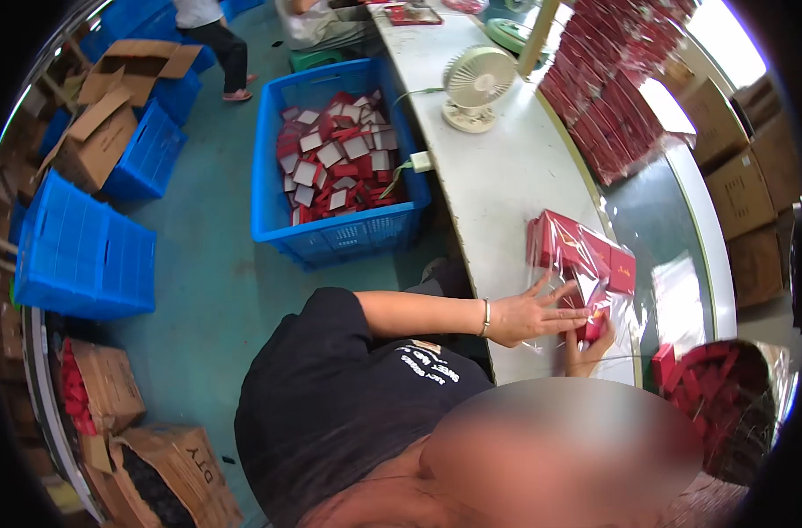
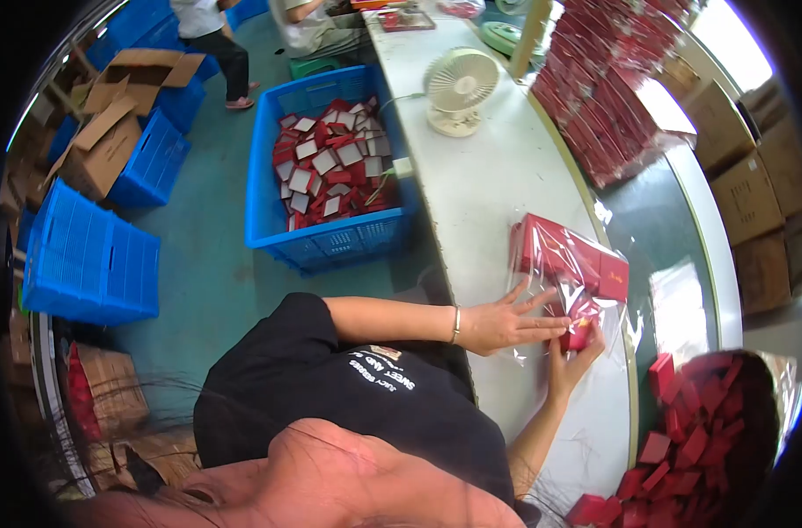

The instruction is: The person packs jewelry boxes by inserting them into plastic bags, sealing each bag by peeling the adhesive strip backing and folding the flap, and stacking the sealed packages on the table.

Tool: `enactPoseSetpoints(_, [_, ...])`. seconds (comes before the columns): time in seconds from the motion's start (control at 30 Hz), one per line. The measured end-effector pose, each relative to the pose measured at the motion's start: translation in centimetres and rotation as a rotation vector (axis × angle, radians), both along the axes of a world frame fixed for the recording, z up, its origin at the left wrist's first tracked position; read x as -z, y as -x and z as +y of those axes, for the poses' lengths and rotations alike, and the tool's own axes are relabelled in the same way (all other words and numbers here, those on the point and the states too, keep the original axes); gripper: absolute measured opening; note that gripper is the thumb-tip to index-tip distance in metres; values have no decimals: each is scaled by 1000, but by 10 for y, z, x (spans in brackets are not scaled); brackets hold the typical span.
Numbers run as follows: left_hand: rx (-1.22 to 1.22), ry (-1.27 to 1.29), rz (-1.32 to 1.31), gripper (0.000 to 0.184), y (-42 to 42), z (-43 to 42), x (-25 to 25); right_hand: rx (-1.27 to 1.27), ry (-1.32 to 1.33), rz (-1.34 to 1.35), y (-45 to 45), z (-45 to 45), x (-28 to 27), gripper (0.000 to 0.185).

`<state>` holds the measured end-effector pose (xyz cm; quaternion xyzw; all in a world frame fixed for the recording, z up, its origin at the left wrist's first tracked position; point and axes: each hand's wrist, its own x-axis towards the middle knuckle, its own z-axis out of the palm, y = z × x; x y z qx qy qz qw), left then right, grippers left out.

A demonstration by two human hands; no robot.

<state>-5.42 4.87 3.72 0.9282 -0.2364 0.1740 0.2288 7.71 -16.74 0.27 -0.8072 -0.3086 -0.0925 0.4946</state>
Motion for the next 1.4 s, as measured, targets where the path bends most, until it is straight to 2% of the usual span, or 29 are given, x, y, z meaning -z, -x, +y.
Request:
enactPoseSetpoints(0.03, [-21,-42,-49,102,-1,-2,5,198,211,-239,-14,4,5,77])
enactPoseSetpoints(0.07, [-49,-59,-60,100,1,-1,8,306,132,-201,-23,11,14,79])
enactPoseSetpoints(0.13, [-41,-82,-83,97,0,-1,14,207,-37,-90,-36,28,9,54])
enactPoseSetpoints(0.23, [-15,-132,-36,94,-1,2,23,407,187,-462,-41,23,21,48])
enactPoseSetpoints(0.27, [-20,-141,-39,93,0,3,20,433,-34,-146,-43,27,40,59])
enactPoseSetpoints(0.33, [-7,-114,2,92,3,0,11,611,160,-286,-51,18,64,73])
enactPoseSetpoints(0.4, [26,-113,55,91,4,-1,4,701,246,-145,-37,30,42,85])
enactPoseSetpoints(0.47, [24,-83,84,90,7,1,-1,747,176,-112,-37,32,44,90])
enactPoseSetpoints(0.53, [40,-30,103,90,6,0,-6,856,362,-213,-24,32,23,88])
enactPoseSetpoints(0.57, [38,-40,80,92,5,-1,-7,825,371,-140,-27,26,25,84])
enactPoseSetpoints(0.6, [42,-34,77,93,3,-1,-7,742,301,46,-14,25,-3,83])
enactPoseSetpoints(0.63, [46,-27,78,95,3,-2,-7,684,240,68,-20,23,12,83])
enactPoseSetpoints(0.67, [45,-18,81,96,3,-2,-6,576,87,-50,-28,16,33,86])
enactPoseSetpoints(0.73, [48,-23,91,101,3,0,-7,460,36,-78,-16,11,20,98])
enactPoseSetpoints(0.8, [38,-29,103,105,1,7,3,388,320,49,15,-16,12,99])
enactPoseSetpoints(0.9, [64,-40,49,106,-2,7,2,595,398,-29,24,-124,19,91])
enactPoseSetpoints(0.93, [65,-44,45,105,-3,8,1,827,407,-63,23,-175,15,84])
enactPoseSetpoints(0.97, [59,-49,40,104,-5,9,0,1146,451,-85,28,-226,7,90])
enactPoseSetpoints(1.03, [69,-53,59,104,-7,10,2,1481,577,-95,39,-336,-14,102])
enactPoseSetpoints(1.1, [78,-61,64,105,-9,10,1,1667,604,221,40,-418,-25,119])
enactPoseSetpoints(1.13, [79,-58,63,104,-11,8,1,1672,589,378,37,-444,-25,129])
enactPoseSetpoints(1.2, [81,-54,63,104,-14,6,1,1454,577,515,29,-483,-16,126])
enactPoseSetpoints(1.3, [58,-67,59,103,-16,2,3,1362,712,634,25,-500,-38,117])
enactPoseSetpoints(1.33, [53,-61,54,103,-17,1,3,1366,645,517,28,-501,-49,108])
enactPoseSetpoints(1.4, [41,-53,49,103,-15,1,4,1094,554,173,53,-499,-67,107])
